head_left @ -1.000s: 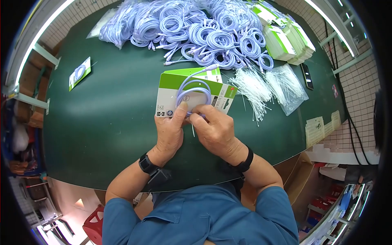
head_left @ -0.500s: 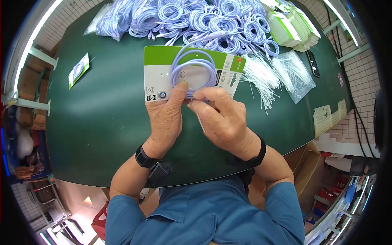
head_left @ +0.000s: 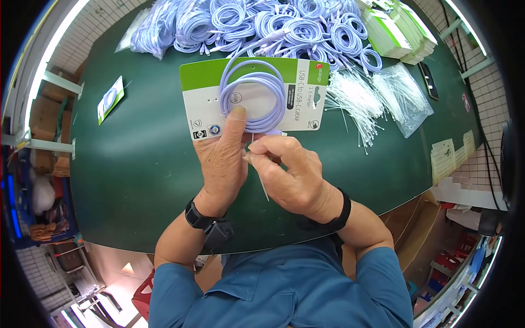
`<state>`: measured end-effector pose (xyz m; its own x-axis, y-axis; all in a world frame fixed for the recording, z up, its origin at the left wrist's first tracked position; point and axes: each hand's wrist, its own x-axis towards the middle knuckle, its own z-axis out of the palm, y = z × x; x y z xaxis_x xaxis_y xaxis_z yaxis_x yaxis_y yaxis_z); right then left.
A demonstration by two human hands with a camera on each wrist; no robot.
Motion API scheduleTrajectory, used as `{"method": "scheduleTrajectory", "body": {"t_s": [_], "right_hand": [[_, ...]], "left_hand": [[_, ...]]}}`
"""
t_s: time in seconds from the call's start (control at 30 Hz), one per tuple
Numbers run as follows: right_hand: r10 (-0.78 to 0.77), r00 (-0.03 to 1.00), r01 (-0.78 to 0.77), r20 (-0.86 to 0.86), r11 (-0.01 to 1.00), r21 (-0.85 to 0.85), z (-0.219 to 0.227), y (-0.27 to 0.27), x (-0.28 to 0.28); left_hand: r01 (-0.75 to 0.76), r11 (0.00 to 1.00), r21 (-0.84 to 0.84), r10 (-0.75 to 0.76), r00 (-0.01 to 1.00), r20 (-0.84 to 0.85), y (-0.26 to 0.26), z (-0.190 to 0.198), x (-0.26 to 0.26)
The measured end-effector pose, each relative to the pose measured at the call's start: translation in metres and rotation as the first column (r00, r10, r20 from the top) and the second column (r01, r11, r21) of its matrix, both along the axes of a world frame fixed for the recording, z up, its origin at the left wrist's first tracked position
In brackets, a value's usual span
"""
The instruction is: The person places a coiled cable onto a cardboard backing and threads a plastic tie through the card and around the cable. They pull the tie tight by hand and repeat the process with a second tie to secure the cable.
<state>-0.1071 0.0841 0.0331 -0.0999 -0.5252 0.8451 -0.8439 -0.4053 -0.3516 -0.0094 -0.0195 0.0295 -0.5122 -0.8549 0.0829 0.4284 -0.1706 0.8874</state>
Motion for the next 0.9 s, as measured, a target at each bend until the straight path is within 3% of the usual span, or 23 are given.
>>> {"method": "scheduleTrajectory", "body": {"t_s": [0.27,0.43,0.67,0.8,0.9], "right_hand": [[0.085,0.995,-0.084,0.059,0.996,-0.029,-0.002,-0.001,-0.002],[0.103,0.993,-0.101,0.06,0.994,-0.031,-0.006,-0.002,-0.002],[0.101,0.991,-0.098,0.088,0.994,-0.037,-0.003,-0.003,-0.004],[0.022,0.991,-0.016,0.131,0.999,-0.044,-0.001,-0.003,-0.009],[-0.002,0.944,-0.014,0.33,0.999,0.046,-0.005,-0.001,-0.014]], "left_hand": [[0.011,0.997,0.08,0.001,0.989,-0.149,0.004,0.002,-0.004],[0.038,0.998,0.047,-0.031,0.989,-0.143,0.005,0.001,-0.001],[-0.09,0.995,0.043,0.095,0.984,-0.149,0.007,-0.007,-0.009],[-0.063,0.998,0.021,0.065,0.994,-0.088,0.007,-0.012,-0.006],[-0.051,0.998,0.028,0.052,0.997,-0.055,0.012,-0.009,-0.007]]}}
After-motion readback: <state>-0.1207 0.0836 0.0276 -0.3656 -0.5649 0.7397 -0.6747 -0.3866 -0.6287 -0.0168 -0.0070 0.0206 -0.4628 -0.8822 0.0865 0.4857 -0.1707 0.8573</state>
